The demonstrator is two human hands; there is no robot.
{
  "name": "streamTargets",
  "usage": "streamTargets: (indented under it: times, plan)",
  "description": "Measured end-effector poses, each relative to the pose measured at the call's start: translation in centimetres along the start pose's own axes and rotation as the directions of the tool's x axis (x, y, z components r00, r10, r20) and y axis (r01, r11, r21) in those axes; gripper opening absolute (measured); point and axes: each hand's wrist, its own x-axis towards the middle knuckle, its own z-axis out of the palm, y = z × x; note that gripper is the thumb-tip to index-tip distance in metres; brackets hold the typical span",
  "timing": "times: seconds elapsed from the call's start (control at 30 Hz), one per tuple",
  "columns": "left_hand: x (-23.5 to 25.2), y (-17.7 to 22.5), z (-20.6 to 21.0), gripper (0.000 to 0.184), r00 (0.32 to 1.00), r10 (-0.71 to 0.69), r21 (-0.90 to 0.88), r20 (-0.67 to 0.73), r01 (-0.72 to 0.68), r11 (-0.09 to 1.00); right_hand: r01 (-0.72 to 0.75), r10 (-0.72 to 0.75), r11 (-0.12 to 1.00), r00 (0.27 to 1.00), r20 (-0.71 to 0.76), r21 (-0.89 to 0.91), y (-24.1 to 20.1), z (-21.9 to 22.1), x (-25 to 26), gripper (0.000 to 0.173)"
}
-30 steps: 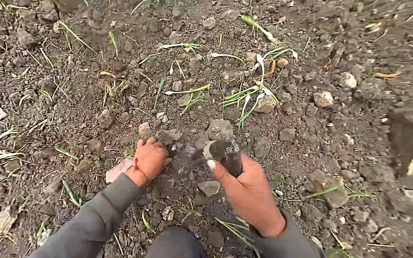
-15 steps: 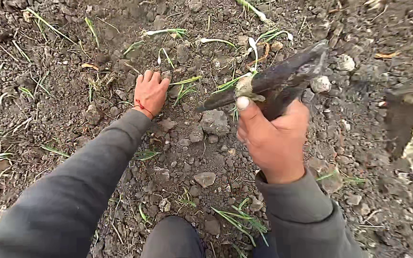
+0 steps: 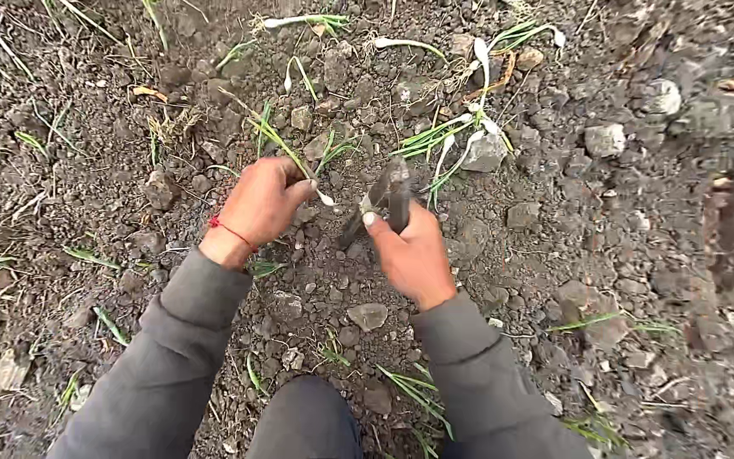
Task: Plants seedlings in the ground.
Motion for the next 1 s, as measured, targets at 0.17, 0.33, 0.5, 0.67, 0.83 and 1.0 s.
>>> streamTargets:
  times: [0.17,0.33,0.5,0.67,0.83,1.0]
  plan:
    - [-1.5,0.7,8.2,0.013,0.964,0.125,0.351,0.234,-0.204,0.914,-0.116,0.122,0.99,0.99,0.075,-0.08,0.6,-1.5,-3.1,0.031]
    - [-0.9,2.1,8.2,0.021,0.894,0.11,0.548,0.435,-0.359,0.755,0.01,-0.011,1.0,0.996,-0.085,-0.017,1.3,-9.1,-7.3,0.033]
    - [6.9,10.7,7.6,0.025,0.918,0.395,0.433,-0.023,-0.347,0.832,-0.067,0.06,0.993,0.996,-0.071,-0.101,4.5,-9.3,-6.4,0.036]
    - [14.0,14.0,12.1,0.026,0.897,0.442,0.623,-0.025,-0.332,0.709,0.143,-0.141,0.99,0.972,-0.187,-0.003,1.9,-11.4,-6.8,0.036]
    - [9.1,11.7,8.8,0.021,0.921,0.349,0.515,0.172,-0.386,0.765,-0.005,-0.006,0.993,0.996,-0.091,-0.122,6.0,-10.2,-3.0,0.038]
    - [1.4,8.8,5.8,0.016,0.92,0.368,0.279,0.136,-0.392,0.877,0.207,-0.207,0.978,0.975,0.08,0.007,1.6,-13.7,-5.9,0.037]
